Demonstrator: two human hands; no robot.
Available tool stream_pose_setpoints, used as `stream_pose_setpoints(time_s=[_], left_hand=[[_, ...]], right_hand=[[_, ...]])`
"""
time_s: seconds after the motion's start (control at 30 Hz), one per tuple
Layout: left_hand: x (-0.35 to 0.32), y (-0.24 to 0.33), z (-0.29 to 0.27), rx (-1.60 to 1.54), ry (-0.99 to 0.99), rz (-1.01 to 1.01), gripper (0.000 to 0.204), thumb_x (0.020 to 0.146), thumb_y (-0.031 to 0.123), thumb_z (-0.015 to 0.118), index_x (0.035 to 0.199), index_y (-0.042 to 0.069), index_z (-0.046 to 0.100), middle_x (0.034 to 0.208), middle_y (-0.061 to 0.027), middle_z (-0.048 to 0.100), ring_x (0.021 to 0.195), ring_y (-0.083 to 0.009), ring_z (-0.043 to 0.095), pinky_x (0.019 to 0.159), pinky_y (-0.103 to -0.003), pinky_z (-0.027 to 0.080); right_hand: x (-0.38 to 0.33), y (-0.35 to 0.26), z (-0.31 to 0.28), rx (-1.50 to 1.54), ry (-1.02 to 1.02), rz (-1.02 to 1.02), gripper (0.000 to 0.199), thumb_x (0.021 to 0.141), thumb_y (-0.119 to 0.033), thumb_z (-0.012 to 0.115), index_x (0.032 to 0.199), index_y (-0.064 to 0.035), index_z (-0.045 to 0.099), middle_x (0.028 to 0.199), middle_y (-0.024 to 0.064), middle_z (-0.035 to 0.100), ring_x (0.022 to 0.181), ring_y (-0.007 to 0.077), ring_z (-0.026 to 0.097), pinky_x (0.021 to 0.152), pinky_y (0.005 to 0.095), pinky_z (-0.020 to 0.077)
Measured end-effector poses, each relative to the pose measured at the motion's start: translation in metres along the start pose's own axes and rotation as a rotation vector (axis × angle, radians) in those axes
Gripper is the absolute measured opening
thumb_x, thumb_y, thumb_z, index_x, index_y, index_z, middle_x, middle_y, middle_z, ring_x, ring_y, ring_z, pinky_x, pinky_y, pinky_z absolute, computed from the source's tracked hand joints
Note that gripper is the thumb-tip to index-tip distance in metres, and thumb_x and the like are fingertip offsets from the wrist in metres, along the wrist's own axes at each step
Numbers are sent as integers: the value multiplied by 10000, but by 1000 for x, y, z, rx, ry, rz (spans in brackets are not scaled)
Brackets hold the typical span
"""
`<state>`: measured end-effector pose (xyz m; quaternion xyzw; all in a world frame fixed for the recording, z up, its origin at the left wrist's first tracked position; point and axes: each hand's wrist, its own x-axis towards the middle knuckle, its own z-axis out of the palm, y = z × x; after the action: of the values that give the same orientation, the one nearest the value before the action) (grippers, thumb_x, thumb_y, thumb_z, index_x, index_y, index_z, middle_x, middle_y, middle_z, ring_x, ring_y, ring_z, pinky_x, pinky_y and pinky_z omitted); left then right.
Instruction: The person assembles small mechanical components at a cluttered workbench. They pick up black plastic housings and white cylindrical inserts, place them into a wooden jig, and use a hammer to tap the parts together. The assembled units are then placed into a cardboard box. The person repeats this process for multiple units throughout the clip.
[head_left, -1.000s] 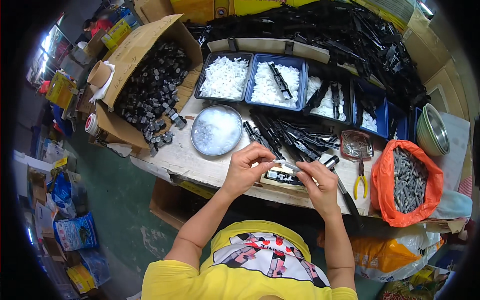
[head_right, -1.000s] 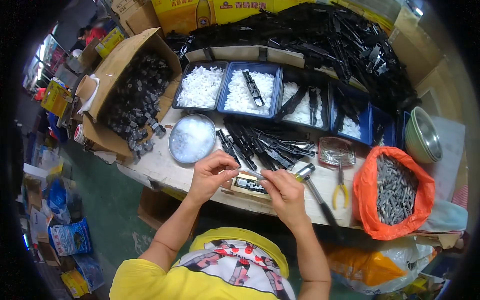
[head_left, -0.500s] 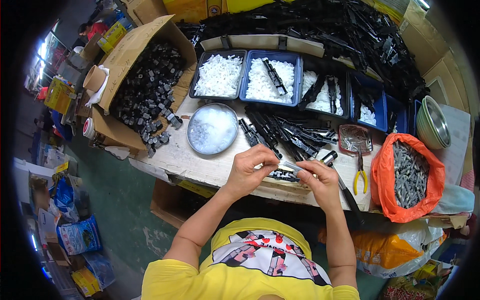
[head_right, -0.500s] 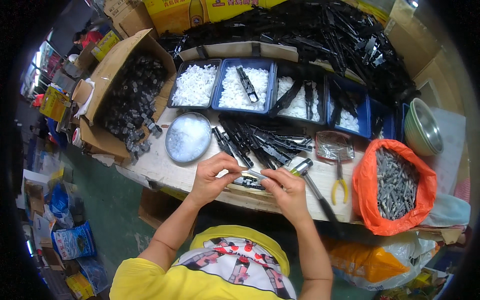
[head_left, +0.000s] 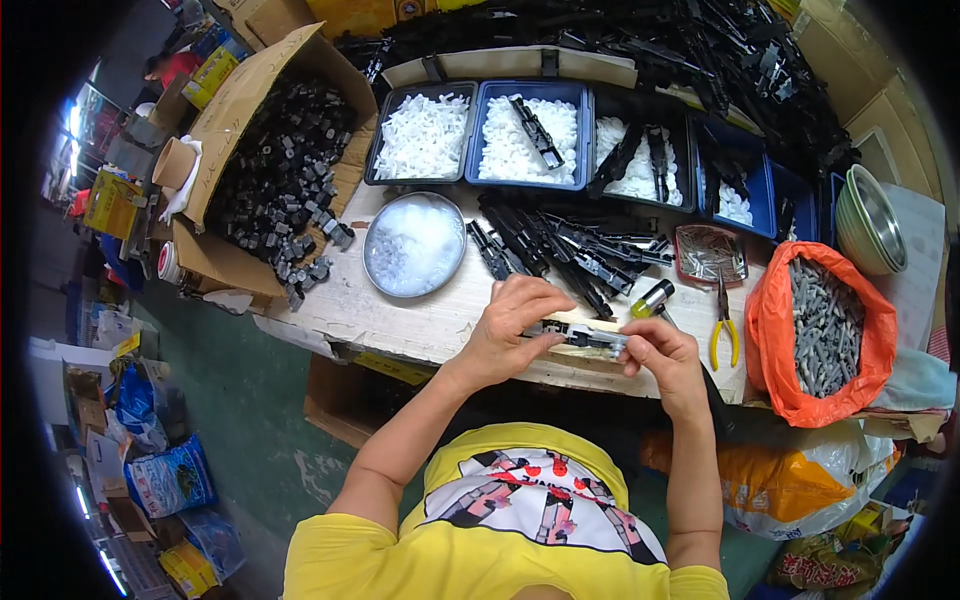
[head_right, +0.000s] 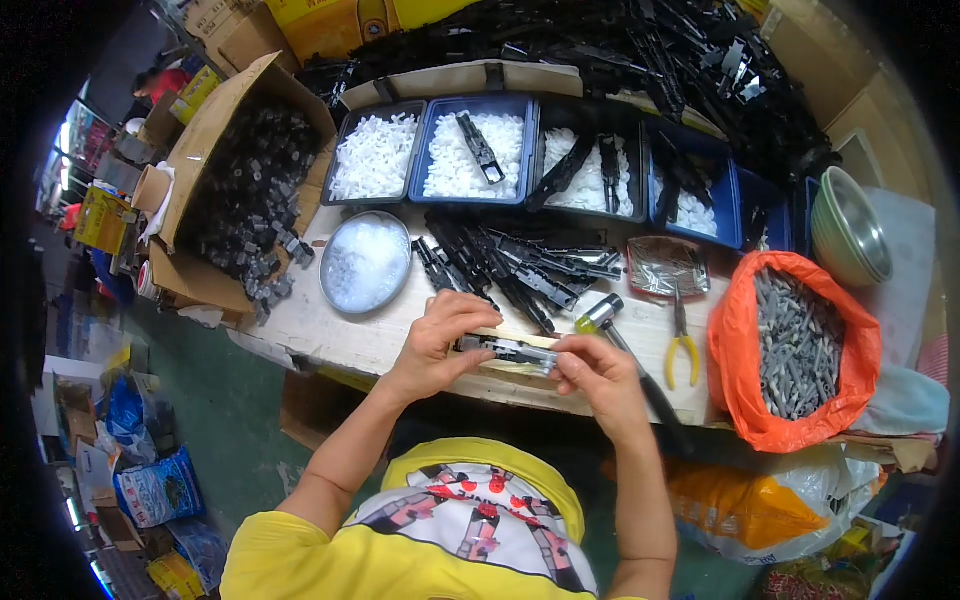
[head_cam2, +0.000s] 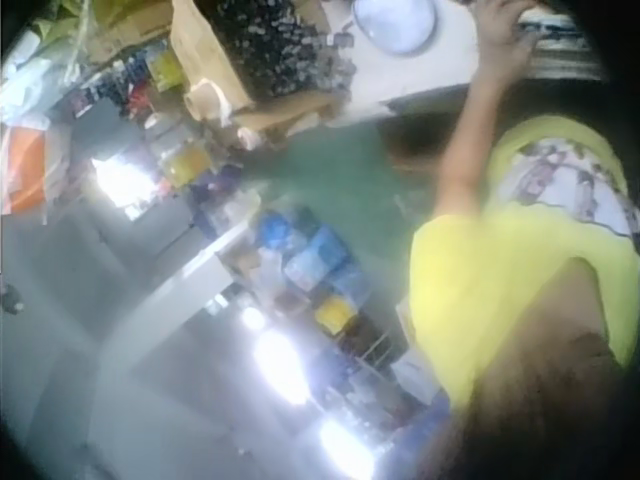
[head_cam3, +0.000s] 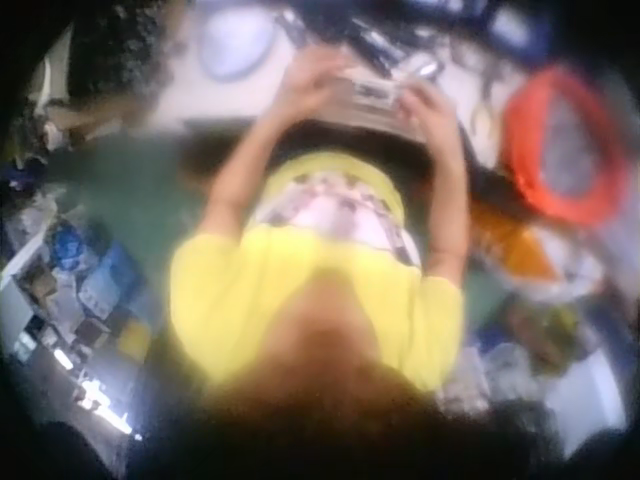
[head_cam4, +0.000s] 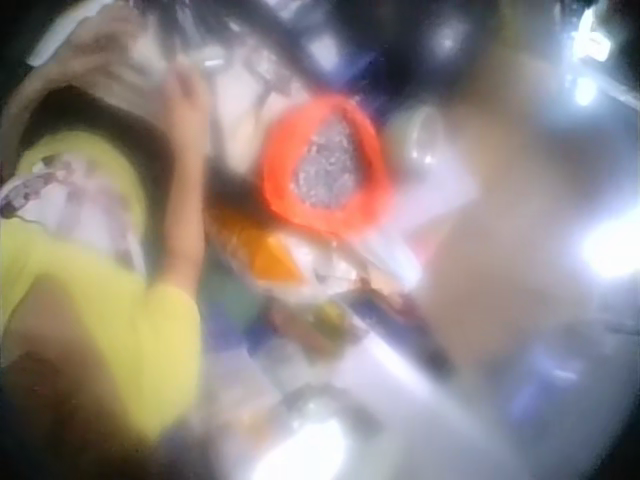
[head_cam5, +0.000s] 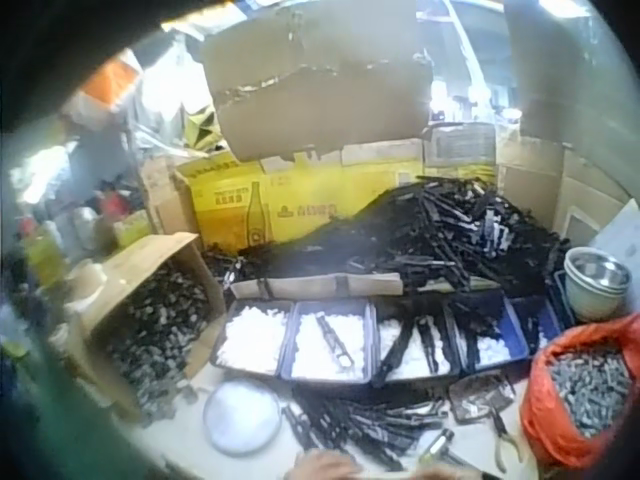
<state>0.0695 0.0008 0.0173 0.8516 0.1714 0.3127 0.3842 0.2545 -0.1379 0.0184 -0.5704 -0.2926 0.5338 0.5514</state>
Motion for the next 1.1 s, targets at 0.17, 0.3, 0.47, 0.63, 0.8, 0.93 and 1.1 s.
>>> stream_pose_setpoints(time_s=[0.17, 0.3, 0.47, 0.63, 0.8, 0.93, 1.1], left_hand=[[-13, -13, 19, 116, -1, -83, 313, 627, 110, 722, 923, 67, 628, 979, -54, 579, 972, -221, 483, 834, -340, 314], [-14, -13, 28, 194, 17, -82, 306, 627, 128, 723, 916, 79, 633, 958, -36, 570, 976, -209, 465, 826, -343, 292], [-14, -11, 29, 227, 27, -67, 308, 625, 127, 723, 917, 81, 636, 938, -31, 562, 961, -209, 458, 818, -350, 285], [-15, -11, 30, 213, 42, -86, 308, 626, 133, 725, 916, 81, 638, 925, -34, 557, 943, -206, 456, 811, -346, 281], [-16, -12, 31, 203, 56, -85, 262, 622, 128, 726, 870, 94, 648, 902, -24, 557, 918, -200, 454, 791, -342, 280], [-17, -14, 31, 215, 31, -20, 173, 611, 106, 722, 769, 120, 653, 859, 14, 562, 898, -191, 457, 772, -346, 275], [-16, -14, 32, 265, 34, 23, 158, 595, 85, 716, 728, 134, 646, 840, 31, 559, 889, -187, 465, 763, -358, 272]], right_hand=[[-3, 7, -10, -77, 89, 69, 87, 856, -78, 560, 900, -4, 572, 728, 36, 597, 605, 62, 522, 556, 185, 424], [1, 12, -7, -127, 98, 73, 81, 857, -80, 561, 887, -6, 573, 728, 36, 597, 624, 59, 530, 546, 185, 423], [6, 13, 2, -164, 78, 27, 104, 864, -109, 561, 884, -9, 575, 713, 25, 594, 593, 51, 515, 536, 179, 419], [8, 15, 5, -194, 96, 39, 101, 864, -115, 564, 880, -15, 576, 695, 15, 586, 568, 44, 498, 525, 176, 411], [11, 18, 1, -343, 135, 58, 68, 822, -71, 588, 843, -8, 579, 633, -5, 554, 571, 45, 487, 489, 205, 370], [13, 21, 1, -406, 188, 15, 78, 796, -69, 617, 787, -17, 560, 585, -30, 508, 529, 33, 426, 472, 205, 328], [18, 18, -5, -430, 157, 70, 113, 766, -77, 640, 738, -22, 546, 560, -29, 486, 511, 47, 399, 471, 220, 336]])
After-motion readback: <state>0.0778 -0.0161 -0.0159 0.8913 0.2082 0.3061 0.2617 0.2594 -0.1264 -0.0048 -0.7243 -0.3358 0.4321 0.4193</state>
